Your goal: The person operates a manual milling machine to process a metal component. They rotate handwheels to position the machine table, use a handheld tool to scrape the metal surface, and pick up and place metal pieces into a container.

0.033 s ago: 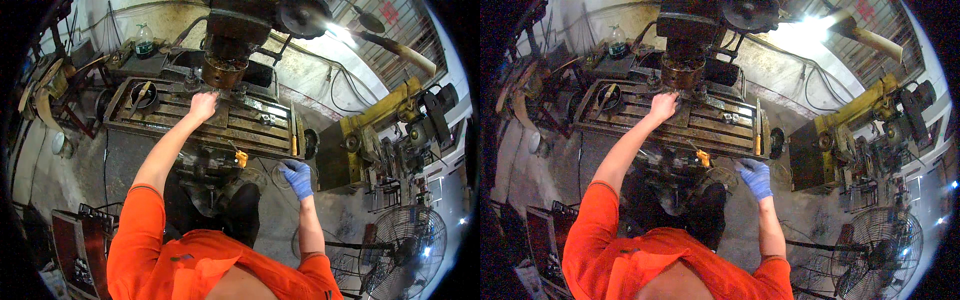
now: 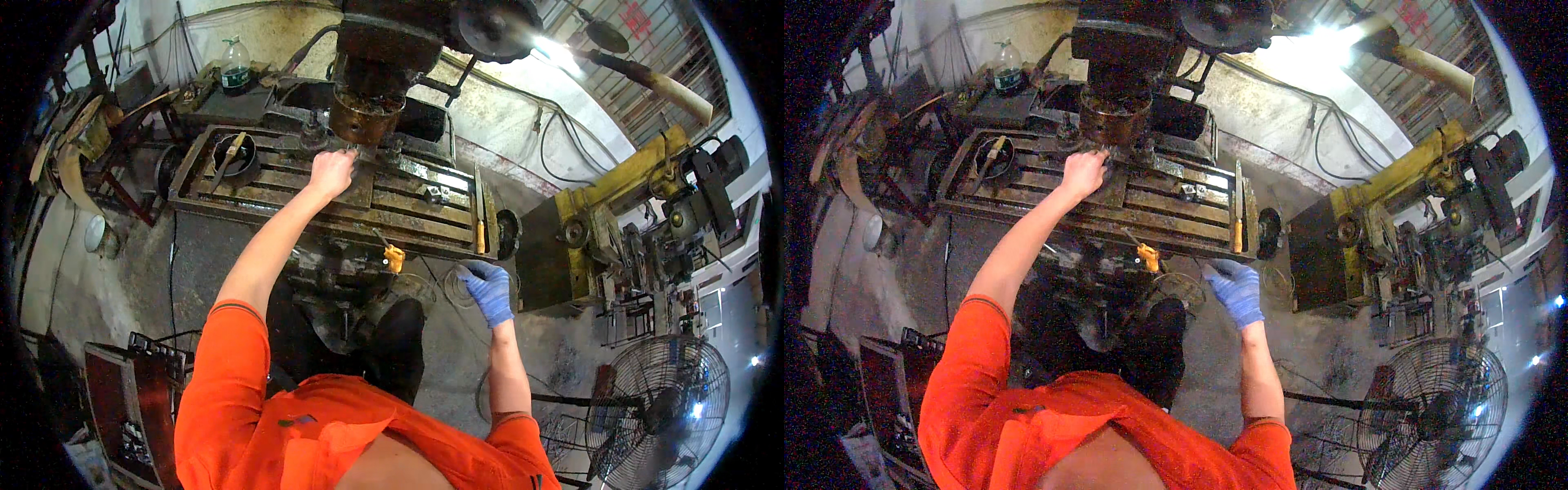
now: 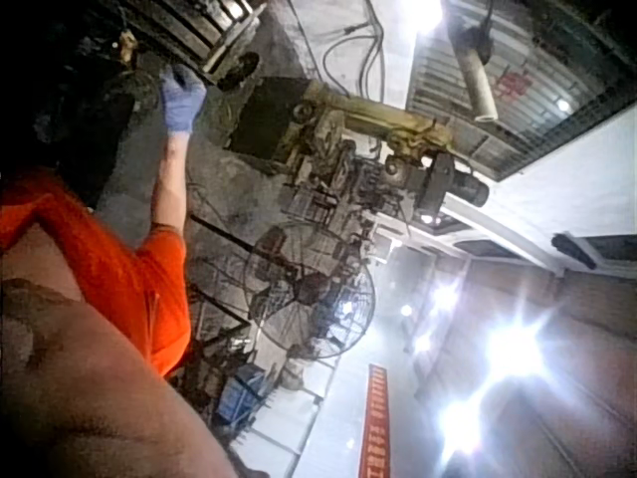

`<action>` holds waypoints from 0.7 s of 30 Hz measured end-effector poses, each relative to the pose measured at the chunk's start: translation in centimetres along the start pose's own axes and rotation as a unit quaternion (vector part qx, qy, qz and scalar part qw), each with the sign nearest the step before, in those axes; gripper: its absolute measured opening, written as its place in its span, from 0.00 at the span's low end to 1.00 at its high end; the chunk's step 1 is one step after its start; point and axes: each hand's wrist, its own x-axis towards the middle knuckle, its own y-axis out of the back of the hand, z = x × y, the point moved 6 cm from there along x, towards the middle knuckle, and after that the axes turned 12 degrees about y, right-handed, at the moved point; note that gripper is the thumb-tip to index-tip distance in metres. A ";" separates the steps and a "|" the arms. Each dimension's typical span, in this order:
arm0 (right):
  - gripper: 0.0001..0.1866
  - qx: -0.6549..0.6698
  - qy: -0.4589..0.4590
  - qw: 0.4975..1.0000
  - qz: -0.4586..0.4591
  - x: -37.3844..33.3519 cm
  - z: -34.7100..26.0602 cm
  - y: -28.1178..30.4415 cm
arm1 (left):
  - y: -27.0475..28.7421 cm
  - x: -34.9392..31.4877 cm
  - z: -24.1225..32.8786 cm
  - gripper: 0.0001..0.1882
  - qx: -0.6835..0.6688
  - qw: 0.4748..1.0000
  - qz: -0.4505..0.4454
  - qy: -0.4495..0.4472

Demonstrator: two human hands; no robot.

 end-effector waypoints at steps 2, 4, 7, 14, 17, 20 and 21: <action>0.16 0.020 -0.033 0.999 0.012 -0.5 -1.2 0.8 | 0.5 -0.3 0.6 0.13 -0.007 1.000 0.003 0.013; 0.16 0.007 0.001 1.000 0.007 -0.7 -0.5 1.3 | 0.9 -0.3 0.8 0.12 -0.009 1.000 0.003 0.026; 0.15 0.006 -0.008 1.000 0.004 -0.9 -0.6 1.6 | 0.8 0.4 0.7 0.14 -0.007 0.999 -0.010 0.035; 0.13 -0.019 0.037 0.999 0.008 -0.7 -1.1 3.0 | -0.4 0.7 -1.1 0.20 -0.107 0.991 0.009 0.077; 0.13 -0.026 0.072 0.997 0.023 0.9 -3.0 5.4 | -0.7 1.1 -1.4 0.23 -0.065 0.985 -0.042 0.152; 0.14 -0.029 0.109 0.990 0.079 3.2 -7.3 9.2 | 0.0 1.2 -1.0 0.21 -0.059 0.978 -0.060 0.191; 0.15 -0.011 0.142 0.985 0.100 4.0 -10.3 10.4 | 0.2 1.2 -1.1 0.20 -0.064 0.976 -0.057 0.200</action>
